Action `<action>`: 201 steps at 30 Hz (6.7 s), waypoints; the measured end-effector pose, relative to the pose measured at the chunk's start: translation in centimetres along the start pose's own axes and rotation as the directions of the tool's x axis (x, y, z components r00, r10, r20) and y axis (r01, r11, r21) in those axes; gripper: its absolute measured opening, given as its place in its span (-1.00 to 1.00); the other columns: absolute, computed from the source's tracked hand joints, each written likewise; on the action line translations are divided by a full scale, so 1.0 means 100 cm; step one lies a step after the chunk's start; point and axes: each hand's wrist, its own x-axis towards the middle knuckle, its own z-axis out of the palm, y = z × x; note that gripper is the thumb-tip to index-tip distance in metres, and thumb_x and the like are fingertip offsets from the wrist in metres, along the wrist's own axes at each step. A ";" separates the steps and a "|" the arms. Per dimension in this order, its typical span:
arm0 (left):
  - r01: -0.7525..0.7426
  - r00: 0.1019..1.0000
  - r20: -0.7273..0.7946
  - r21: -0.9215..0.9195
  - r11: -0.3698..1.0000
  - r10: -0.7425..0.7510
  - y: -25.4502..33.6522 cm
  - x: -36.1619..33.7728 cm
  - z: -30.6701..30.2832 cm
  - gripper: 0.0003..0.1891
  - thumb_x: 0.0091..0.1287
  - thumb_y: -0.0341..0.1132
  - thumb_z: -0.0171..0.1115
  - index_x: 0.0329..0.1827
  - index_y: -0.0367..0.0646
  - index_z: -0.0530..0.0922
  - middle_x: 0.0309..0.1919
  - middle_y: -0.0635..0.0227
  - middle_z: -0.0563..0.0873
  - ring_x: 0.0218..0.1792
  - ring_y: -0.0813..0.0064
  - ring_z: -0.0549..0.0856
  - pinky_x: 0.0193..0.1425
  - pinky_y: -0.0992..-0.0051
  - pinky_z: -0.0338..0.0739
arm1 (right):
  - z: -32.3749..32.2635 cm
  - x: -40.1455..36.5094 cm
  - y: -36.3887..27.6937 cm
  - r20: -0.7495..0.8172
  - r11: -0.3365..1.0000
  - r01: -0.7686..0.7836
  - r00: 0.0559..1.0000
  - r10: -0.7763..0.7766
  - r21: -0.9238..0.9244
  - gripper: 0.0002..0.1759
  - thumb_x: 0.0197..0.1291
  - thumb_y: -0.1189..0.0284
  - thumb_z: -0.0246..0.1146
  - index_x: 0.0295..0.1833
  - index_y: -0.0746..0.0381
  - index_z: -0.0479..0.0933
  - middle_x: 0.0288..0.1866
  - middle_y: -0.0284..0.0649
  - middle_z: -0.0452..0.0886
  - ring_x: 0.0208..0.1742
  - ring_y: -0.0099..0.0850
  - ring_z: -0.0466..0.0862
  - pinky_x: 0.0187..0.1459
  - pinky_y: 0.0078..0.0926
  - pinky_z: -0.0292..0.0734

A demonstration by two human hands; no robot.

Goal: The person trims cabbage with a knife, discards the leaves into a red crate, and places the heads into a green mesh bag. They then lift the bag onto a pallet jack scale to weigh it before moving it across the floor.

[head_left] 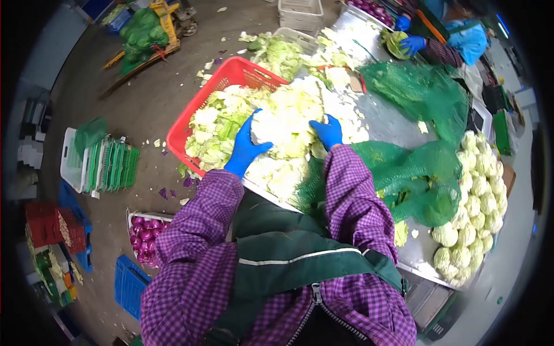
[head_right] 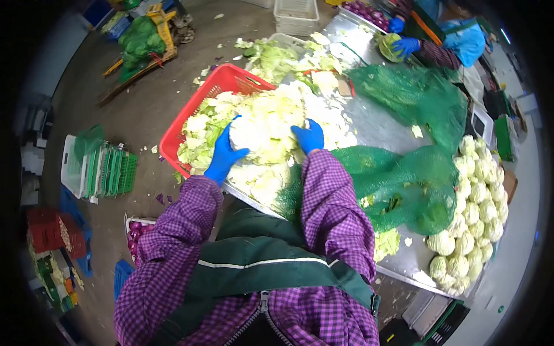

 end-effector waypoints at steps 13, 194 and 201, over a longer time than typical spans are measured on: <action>-0.030 0.992 -0.105 -0.711 0.703 -0.064 0.062 0.000 -0.058 -0.12 -0.02 -0.37 0.28 0.43 -0.23 0.07 0.33 0.18 0.32 0.33 0.24 0.34 0.43 0.25 0.20 | 0.014 -0.042 -0.186 0.568 0.811 -0.283 0.820 -0.073 0.512 -0.40 0.15 0.13 0.31 0.24 0.20 0.39 -0.35 -0.39 0.48 -0.61 -0.62 0.40 -0.60 -0.63 0.33; 0.554 0.822 0.533 -0.667 0.498 -0.201 0.030 -0.005 0.040 -0.13 0.07 -0.03 0.15 0.45 -0.18 0.07 0.41 0.13 0.19 0.40 0.14 0.22 0.47 0.11 0.02 | -0.131 -0.109 -0.105 -0.047 0.900 -0.013 0.998 0.037 0.437 -0.37 0.07 0.44 0.32 0.31 0.14 0.37 -0.12 -0.32 0.59 -0.54 -0.73 0.38 -0.52 -0.73 0.37; 0.706 0.708 0.664 -0.669 0.234 -0.241 0.053 0.004 0.099 -0.24 0.22 0.11 -0.12 0.45 -0.11 0.09 0.41 0.09 0.18 0.40 0.07 0.20 0.46 0.03 0.02 | -0.154 -0.164 -0.128 -0.026 0.850 0.150 0.987 -0.159 0.504 -0.23 -0.03 0.50 0.41 0.36 0.21 0.28 0.28 -0.18 0.44 -0.15 -0.59 0.54 -0.05 -0.57 0.46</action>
